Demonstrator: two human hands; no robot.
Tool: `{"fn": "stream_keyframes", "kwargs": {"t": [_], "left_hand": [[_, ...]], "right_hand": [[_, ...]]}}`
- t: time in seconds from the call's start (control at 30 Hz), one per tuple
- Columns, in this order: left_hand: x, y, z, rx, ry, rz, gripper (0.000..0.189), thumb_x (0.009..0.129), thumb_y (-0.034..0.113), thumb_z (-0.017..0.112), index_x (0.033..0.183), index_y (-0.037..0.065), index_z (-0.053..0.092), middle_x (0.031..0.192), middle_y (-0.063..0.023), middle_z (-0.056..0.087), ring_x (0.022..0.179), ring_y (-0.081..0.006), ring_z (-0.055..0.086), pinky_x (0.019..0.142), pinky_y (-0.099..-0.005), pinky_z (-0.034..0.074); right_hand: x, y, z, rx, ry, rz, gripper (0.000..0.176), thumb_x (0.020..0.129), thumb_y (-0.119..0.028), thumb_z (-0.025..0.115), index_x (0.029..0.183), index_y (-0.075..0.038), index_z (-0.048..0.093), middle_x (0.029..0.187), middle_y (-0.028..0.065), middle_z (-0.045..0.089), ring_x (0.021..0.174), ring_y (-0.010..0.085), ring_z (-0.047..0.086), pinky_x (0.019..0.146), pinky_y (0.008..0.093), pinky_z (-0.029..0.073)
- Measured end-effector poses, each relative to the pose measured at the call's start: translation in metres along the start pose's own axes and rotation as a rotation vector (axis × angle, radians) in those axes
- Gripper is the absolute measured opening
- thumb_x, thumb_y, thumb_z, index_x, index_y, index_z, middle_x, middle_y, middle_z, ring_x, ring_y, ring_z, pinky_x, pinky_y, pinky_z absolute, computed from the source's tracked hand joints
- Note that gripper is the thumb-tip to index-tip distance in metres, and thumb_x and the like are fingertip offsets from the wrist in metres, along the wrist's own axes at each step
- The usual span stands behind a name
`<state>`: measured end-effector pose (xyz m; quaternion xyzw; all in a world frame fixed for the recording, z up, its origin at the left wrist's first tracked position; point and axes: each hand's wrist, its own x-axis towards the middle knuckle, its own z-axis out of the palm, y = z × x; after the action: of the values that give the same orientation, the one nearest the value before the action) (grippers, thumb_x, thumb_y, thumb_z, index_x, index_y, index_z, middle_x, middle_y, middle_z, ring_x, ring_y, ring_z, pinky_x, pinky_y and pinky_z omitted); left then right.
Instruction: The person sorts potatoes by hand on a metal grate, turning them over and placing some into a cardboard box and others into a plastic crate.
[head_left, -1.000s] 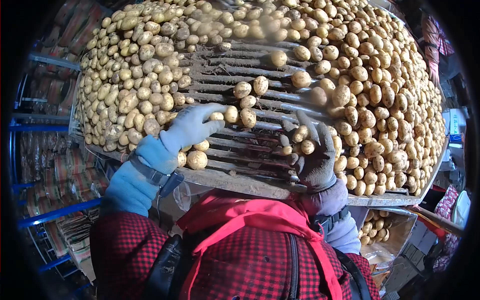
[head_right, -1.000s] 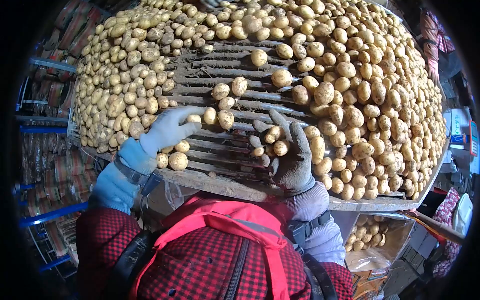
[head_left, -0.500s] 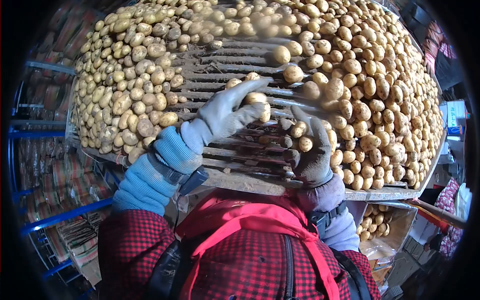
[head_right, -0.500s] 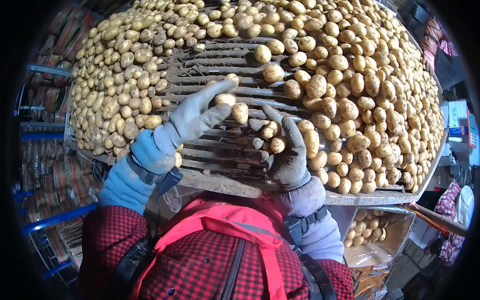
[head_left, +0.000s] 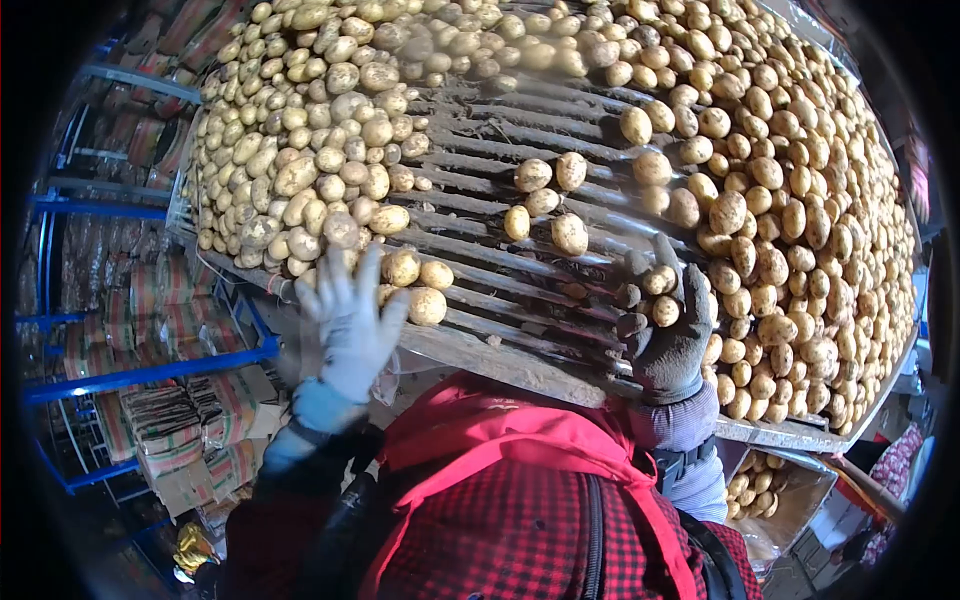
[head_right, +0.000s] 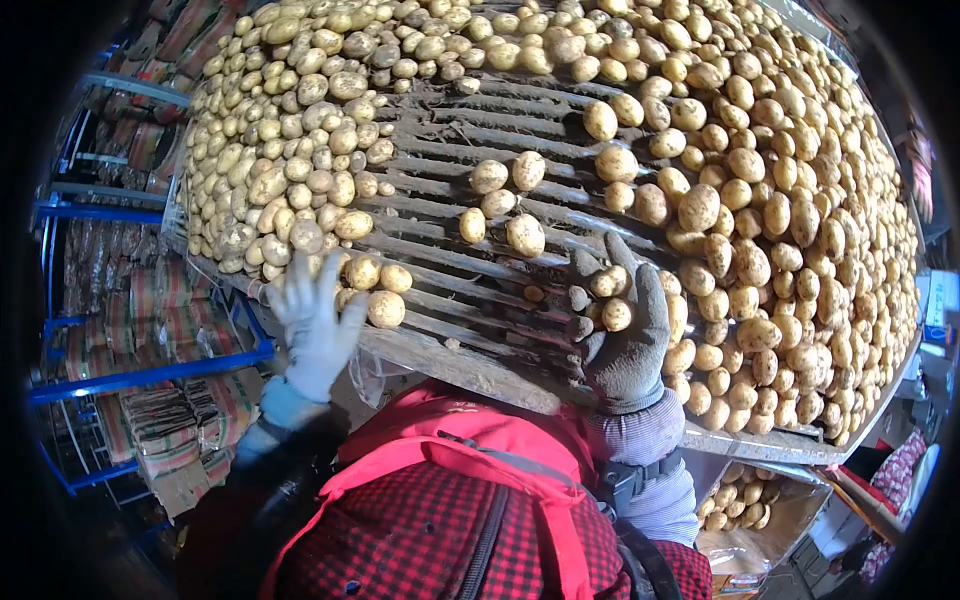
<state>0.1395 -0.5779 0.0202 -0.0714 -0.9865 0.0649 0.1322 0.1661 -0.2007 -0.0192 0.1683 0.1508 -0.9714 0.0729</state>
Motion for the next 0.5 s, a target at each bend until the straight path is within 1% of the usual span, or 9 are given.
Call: {"fn": "stream_keyframes", "kwargs": {"t": [0.07, 0.13, 0.2, 0.27, 0.33, 0.37, 0.4, 0.47, 0.5], "left_hand": [[0.008, 0.024, 0.008, 0.143, -0.034, 0.118, 0.067, 0.097, 0.048, 0.061, 0.153, 0.014, 0.049, 0.154, -0.026, 0.043, 0.147, -0.0455, 0.034, 0.12, -0.0691, 0.014], [0.014, 0.053, 0.013, 0.008, -0.13, 0.22, 0.065, 0.098, 0.052, 0.059, 0.152, 0.017, 0.051, 0.154, -0.023, 0.044, 0.146, -0.0458, 0.035, 0.118, -0.0727, 0.013], [0.03, 0.094, 0.008, -0.213, -0.402, 0.243, 0.064, 0.099, 0.051, 0.058, 0.152, 0.017, 0.051, 0.158, -0.0201, 0.042, 0.149, -0.045, 0.031, 0.118, -0.0721, 0.014], [0.035, 0.123, 0.017, -0.409, -0.401, 0.559, 0.06, 0.098, 0.051, 0.06, 0.145, 0.015, 0.058, 0.154, -0.0185, 0.049, 0.143, -0.0407, 0.043, 0.118, -0.0631, 0.027], [0.049, 0.136, 0.011, -0.757, -0.356, 0.753, 0.053, 0.095, 0.045, 0.068, 0.136, 0.012, 0.065, 0.14, -0.0178, 0.062, 0.126, -0.0362, 0.059, 0.111, -0.0502, 0.044], [0.062, 0.134, -0.001, -0.865, -0.189, 0.768, 0.045, 0.09, 0.031, 0.076, 0.128, 0.008, 0.07, 0.124, -0.016, 0.071, 0.111, -0.0345, 0.067, 0.102, -0.0431, 0.052], [0.083, 0.128, -0.021, -0.85, -0.211, 0.721, 0.044, 0.086, 0.019, 0.079, 0.127, 0.006, 0.07, 0.121, -0.0159, 0.072, 0.113, -0.0349, 0.068, 0.102, -0.0466, 0.052], [0.117, 0.09, -0.002, -0.779, -0.098, 0.601, 0.041, 0.088, 0.011, 0.074, 0.128, 0.003, 0.068, 0.122, -0.0162, 0.072, 0.111, -0.0356, 0.068, 0.1, -0.047, 0.052], [0.134, 0.07, -0.007, -0.549, -0.077, 0.561, 0.038, 0.092, 0.011, 0.069, 0.13, 0.005, 0.067, 0.124, -0.0158, 0.072, 0.115, -0.0354, 0.067, 0.103, -0.0477, 0.051]], "right_hand": [[0.0, 0.001, 0.0, -0.056, 0.03, -0.033, 0.057, 0.11, -0.044, 0.045, 0.157, -0.011, 0.043, 0.139, 0.0153, 0.06, 0.096, 0.0204, 0.067, 0.063, 0.0255, 0.058], [0.002, 0.0, -0.002, -0.034, 0.019, -0.017, 0.057, 0.11, -0.044, 0.046, 0.157, -0.013, 0.043, 0.14, 0.0163, 0.06, 0.097, 0.0211, 0.067, 0.065, 0.026, 0.058], [0.003, -0.002, -0.007, 0.026, 0.022, 0.014, 0.056, 0.11, -0.044, 0.046, 0.158, -0.016, 0.043, 0.141, 0.0157, 0.06, 0.098, 0.0228, 0.068, 0.066, 0.0267, 0.059], [0.003, 0.0, -0.005, 0.021, 0.021, -0.019, 0.056, 0.111, -0.047, 0.042, 0.157, -0.014, 0.044, 0.134, 0.014, 0.066, 0.096, 0.0219, 0.071, 0.066, 0.0255, 0.06], [0.003, -0.002, -0.006, 0.028, 0.018, -0.023, 0.057, 0.111, -0.047, 0.043, 0.156, -0.014, 0.044, 0.134, 0.0137, 0.066, 0.094, 0.022, 0.071, 0.065, 0.0259, 0.06], [0.003, -0.001, -0.005, 0.052, 0.033, -0.04, 0.056, 0.11, -0.046, 0.045, 0.156, -0.013, 0.044, 0.133, 0.0133, 0.067, 0.093, 0.0221, 0.071, 0.064, 0.0266, 0.06], [0.003, -0.001, -0.004, 0.059, 0.034, -0.044, 0.056, 0.11, -0.045, 0.046, 0.155, -0.012, 0.045, 0.132, 0.0139, 0.067, 0.094, 0.0224, 0.071, 0.064, 0.0274, 0.061], [0.002, -0.001, -0.001, 0.036, 0.039, -0.059, 0.055, 0.11, -0.044, 0.045, 0.155, -0.012, 0.046, 0.131, 0.0144, 0.068, 0.093, 0.0225, 0.071, 0.063, 0.0274, 0.061], [0.003, -0.001, -0.003, 0.053, 0.031, -0.046, 0.054, 0.111, -0.044, 0.045, 0.154, -0.012, 0.046, 0.131, 0.0147, 0.068, 0.093, 0.0224, 0.071, 0.063, 0.0281, 0.061]]}}
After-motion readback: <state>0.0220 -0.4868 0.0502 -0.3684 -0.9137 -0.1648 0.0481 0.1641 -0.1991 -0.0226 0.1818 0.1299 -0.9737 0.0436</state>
